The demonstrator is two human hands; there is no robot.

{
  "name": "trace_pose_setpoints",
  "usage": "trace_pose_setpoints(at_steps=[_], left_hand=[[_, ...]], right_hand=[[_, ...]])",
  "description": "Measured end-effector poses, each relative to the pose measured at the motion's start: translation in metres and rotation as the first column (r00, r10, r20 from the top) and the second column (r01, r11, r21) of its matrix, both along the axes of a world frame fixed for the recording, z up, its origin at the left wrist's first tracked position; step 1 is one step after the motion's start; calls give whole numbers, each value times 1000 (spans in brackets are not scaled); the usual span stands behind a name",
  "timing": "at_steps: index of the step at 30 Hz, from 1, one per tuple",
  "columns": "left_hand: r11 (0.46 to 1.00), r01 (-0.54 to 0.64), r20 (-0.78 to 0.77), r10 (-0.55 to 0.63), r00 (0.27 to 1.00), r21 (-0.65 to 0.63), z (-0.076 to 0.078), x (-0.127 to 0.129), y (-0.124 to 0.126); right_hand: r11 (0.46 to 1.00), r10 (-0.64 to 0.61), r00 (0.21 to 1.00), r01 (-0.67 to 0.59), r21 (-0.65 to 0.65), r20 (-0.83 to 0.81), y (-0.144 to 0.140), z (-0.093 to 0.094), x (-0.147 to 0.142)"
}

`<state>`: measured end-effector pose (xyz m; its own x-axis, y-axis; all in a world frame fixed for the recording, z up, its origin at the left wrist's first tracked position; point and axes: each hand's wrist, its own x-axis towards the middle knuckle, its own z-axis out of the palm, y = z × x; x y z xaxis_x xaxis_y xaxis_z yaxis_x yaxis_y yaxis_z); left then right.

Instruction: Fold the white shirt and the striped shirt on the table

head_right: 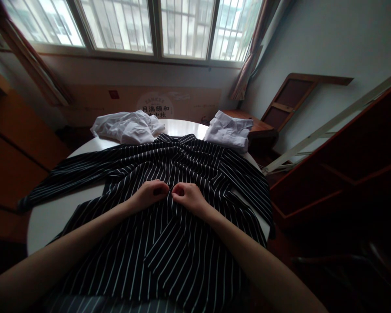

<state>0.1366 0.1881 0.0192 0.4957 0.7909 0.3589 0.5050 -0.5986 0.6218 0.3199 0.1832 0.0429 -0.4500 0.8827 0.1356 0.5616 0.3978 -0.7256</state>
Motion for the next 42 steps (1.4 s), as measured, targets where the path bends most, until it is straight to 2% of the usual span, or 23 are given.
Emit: trace_pose_setpoints(at_steps=[3,6,11,14,42], left_hand=[[997,-25,-25,27,999,80,1,2,-2],[993,-51,-11,53,999,107,3,2,-5],[984,43,-103,-25,994,172,7,1,-8],[978,50,-112,-27,993,202,8,1,-8],[958,-6,-143,49,989,286,7,1,-8]], right_hand=[[1000,9,1000,-9,-11,-13,1,0,1],[1000,17,999,-18,-23,-39,2,-1,1],[999,28,997,-31,-36,-71,4,-4,2],[999,30,997,-33,-39,-75,4,-4,2],[998,35,996,-39,-53,-86,1,3,2]])
